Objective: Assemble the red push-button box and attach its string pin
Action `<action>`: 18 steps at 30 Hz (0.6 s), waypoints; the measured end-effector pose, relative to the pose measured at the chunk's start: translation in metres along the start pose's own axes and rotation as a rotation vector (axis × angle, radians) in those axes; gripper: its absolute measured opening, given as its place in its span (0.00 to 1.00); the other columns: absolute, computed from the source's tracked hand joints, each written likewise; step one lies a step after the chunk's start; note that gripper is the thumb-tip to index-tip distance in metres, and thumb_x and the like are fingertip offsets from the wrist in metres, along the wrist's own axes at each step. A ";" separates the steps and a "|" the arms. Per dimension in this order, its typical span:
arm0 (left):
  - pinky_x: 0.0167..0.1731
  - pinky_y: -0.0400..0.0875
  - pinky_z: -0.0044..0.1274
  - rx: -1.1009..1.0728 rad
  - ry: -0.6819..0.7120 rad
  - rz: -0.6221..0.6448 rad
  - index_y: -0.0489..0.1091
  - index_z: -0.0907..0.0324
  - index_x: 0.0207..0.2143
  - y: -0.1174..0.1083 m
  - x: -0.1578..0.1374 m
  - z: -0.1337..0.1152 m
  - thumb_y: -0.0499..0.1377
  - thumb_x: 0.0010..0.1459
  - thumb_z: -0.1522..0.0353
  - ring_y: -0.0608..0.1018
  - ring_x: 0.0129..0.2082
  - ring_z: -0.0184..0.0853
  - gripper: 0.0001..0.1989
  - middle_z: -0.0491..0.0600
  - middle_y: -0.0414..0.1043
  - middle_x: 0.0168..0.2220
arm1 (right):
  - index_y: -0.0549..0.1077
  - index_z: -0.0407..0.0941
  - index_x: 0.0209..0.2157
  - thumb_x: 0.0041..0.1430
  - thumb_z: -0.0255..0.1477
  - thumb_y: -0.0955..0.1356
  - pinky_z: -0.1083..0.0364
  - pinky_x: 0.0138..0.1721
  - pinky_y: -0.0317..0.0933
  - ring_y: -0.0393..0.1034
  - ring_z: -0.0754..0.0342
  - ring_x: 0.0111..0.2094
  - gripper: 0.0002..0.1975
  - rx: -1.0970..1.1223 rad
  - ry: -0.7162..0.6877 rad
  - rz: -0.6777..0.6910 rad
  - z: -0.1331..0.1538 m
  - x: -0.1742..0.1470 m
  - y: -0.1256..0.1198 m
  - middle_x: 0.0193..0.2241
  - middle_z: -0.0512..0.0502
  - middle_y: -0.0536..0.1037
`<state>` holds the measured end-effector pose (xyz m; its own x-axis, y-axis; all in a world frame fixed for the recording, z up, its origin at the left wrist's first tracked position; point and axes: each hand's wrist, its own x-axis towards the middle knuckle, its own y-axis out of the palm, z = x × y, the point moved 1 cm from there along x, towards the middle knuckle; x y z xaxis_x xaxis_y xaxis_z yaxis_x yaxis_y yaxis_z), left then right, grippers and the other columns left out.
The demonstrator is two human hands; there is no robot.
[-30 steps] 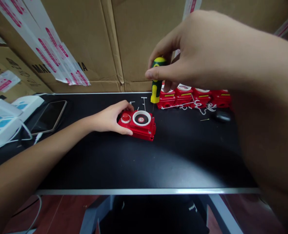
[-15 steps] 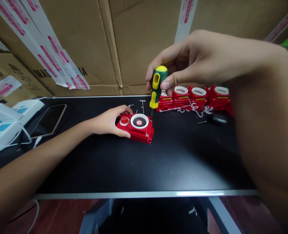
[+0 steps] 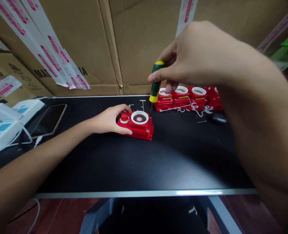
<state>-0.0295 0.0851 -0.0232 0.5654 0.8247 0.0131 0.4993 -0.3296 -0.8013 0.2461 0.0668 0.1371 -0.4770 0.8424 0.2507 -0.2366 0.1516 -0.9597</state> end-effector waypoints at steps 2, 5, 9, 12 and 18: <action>0.51 0.76 0.35 -0.029 0.002 0.008 0.70 0.55 0.55 0.000 0.000 0.002 0.77 0.45 0.44 0.82 0.51 0.47 0.42 0.54 0.78 0.54 | 0.84 0.48 0.28 0.63 0.47 0.74 0.52 0.27 0.58 0.74 0.50 0.25 0.18 -0.018 0.023 0.009 -0.001 0.001 0.000 0.23 0.47 0.84; 0.51 0.77 0.34 -0.076 0.038 0.015 0.69 0.55 0.55 0.001 0.001 0.006 0.78 0.43 0.46 0.82 0.51 0.47 0.42 0.54 0.78 0.54 | 0.83 0.50 0.28 0.61 0.51 0.76 0.51 0.28 0.62 0.73 0.49 0.24 0.19 -0.055 -0.028 0.005 -0.006 0.000 -0.003 0.21 0.49 0.81; 0.52 0.77 0.34 -0.111 0.042 0.026 0.69 0.55 0.56 0.000 0.000 0.009 0.79 0.44 0.49 0.82 0.52 0.46 0.43 0.53 0.77 0.55 | 0.85 0.56 0.49 0.68 0.39 0.73 0.55 0.36 0.66 0.77 0.53 0.32 0.11 0.073 -0.197 0.166 -0.015 -0.008 -0.009 0.35 0.54 0.87; 0.52 0.78 0.34 -0.144 0.032 0.042 0.68 0.55 0.56 0.001 0.000 0.009 0.79 0.44 0.50 0.82 0.52 0.46 0.43 0.53 0.78 0.55 | 0.82 0.60 0.57 0.70 0.31 0.70 0.61 0.40 0.67 0.79 0.58 0.40 0.18 0.280 -0.302 0.252 -0.017 -0.013 -0.010 0.44 0.60 0.87; 0.52 0.77 0.35 -0.071 0.015 0.026 0.69 0.56 0.56 -0.001 0.000 0.005 0.79 0.42 0.48 0.83 0.51 0.47 0.44 0.54 0.78 0.55 | 0.86 0.52 0.50 0.67 0.32 0.72 0.58 0.35 0.66 0.79 0.55 0.36 0.13 0.342 -0.224 0.153 -0.014 -0.011 -0.004 0.38 0.55 0.88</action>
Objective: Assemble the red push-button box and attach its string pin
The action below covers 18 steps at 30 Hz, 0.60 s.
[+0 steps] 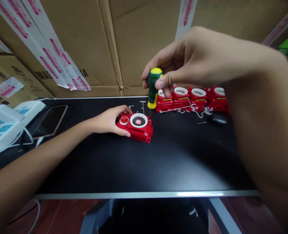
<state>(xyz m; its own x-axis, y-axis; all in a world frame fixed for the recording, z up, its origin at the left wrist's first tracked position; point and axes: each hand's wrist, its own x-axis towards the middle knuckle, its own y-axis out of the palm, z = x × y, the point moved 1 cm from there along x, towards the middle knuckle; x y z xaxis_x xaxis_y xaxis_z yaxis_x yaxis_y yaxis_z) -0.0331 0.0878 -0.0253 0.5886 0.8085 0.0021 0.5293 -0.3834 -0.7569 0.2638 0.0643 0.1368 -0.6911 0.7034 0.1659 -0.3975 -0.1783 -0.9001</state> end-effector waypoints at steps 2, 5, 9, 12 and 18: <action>0.51 0.77 0.35 0.040 -0.017 0.005 0.70 0.56 0.57 -0.002 0.000 -0.002 0.79 0.42 0.47 0.82 0.51 0.47 0.45 0.55 0.78 0.56 | 0.87 0.51 0.46 0.66 0.33 0.73 0.56 0.33 0.66 0.79 0.52 0.34 0.10 -0.099 0.018 -0.059 0.005 0.003 0.001 0.35 0.51 0.88; 0.50 0.77 0.34 0.066 -0.050 0.000 0.71 0.56 0.55 -0.003 -0.002 -0.010 0.77 0.43 0.44 0.83 0.50 0.47 0.43 0.55 0.79 0.55 | 0.86 0.46 0.41 0.66 0.37 0.72 0.55 0.31 0.67 0.78 0.51 0.31 0.11 -0.227 0.091 -0.120 0.015 0.010 0.006 0.31 0.46 0.87; 0.47 0.76 0.35 0.125 -0.128 -0.051 0.72 0.56 0.53 0.004 -0.007 -0.027 0.75 0.44 0.40 0.83 0.47 0.47 0.42 0.54 0.80 0.51 | 0.83 0.42 0.35 0.66 0.36 0.69 0.54 0.27 0.62 0.76 0.49 0.29 0.14 -0.381 0.263 -0.179 0.024 0.017 0.015 0.26 0.41 0.83; 0.46 0.77 0.35 0.171 -0.114 -0.079 0.71 0.56 0.53 0.011 -0.008 -0.034 0.75 0.44 0.40 0.83 0.45 0.47 0.43 0.56 0.80 0.50 | 0.82 0.43 0.34 0.67 0.39 0.69 0.52 0.28 0.57 0.74 0.47 0.30 0.15 -0.467 0.203 -0.212 0.025 0.016 0.016 0.25 0.40 0.81; 0.48 0.77 0.33 0.062 0.003 -0.013 0.70 0.55 0.53 0.010 -0.004 -0.021 0.78 0.43 0.45 0.83 0.48 0.46 0.42 0.54 0.80 0.53 | 0.82 0.59 0.57 0.68 0.33 0.69 0.57 0.33 0.64 0.78 0.55 0.36 0.19 -0.079 -0.005 0.057 0.003 0.005 0.002 0.42 0.56 0.87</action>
<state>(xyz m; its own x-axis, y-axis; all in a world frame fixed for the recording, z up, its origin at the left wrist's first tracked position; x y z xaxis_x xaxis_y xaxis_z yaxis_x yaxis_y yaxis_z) -0.0176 0.0711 -0.0191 0.5842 0.8115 0.0140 0.4981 -0.3449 -0.7956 0.2579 0.0658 0.1368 -0.7144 0.6903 0.1150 -0.3086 -0.1633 -0.9371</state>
